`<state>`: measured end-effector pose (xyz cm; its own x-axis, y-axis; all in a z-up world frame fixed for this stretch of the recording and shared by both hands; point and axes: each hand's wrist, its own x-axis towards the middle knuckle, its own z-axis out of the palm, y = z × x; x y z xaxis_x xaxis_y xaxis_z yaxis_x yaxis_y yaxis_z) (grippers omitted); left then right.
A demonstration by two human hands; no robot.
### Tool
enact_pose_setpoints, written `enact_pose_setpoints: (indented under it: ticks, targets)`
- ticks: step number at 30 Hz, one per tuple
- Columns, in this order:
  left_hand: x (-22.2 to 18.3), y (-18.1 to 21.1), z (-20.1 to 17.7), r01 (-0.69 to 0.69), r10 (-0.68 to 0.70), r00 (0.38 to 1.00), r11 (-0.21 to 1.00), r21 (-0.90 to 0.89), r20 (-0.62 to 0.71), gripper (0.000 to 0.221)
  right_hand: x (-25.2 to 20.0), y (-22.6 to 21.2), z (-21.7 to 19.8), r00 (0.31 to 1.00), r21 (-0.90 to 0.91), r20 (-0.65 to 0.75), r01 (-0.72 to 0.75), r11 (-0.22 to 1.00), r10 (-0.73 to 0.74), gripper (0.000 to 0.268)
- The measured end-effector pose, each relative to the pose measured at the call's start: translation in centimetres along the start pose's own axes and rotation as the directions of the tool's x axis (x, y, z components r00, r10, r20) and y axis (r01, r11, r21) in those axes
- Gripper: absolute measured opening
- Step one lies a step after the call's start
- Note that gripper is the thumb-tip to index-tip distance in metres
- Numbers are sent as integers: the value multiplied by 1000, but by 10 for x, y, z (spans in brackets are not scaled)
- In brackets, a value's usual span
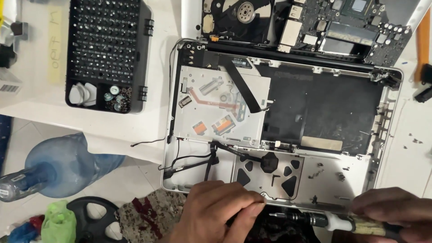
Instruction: The person uses a screwdriver to remove screws from the bottom chassis of an opened laptop, working around the trackpad and hard drive area, and lifts out small internal components and screws, placing them on the workbench and into a screw organizer case.
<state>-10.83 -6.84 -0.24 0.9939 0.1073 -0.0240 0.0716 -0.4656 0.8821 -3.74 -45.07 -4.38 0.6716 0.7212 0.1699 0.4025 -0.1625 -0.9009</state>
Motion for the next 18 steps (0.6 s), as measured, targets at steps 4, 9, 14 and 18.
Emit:
enact_pose_setpoints:
  ticks: [4,9,14,18]
  targets:
    - [5,-8,2,-121,115,992,983,-137,-49,10,-50,19,3,964,116,-79,-245,963,255,37]
    - [6,-19,10,-288,270,955,943,-164,-124,7,-73,113,1,390,400,913,-788,-469,123,56]
    - [-1,-36,19,-398,373,903,913,-91,-212,25,-14,13,34,942,763,-165,-66,643,292,38]
    - [5,-27,13,-357,328,923,925,-129,-201,21,-36,119,-17,368,364,930,-920,-146,0,76]
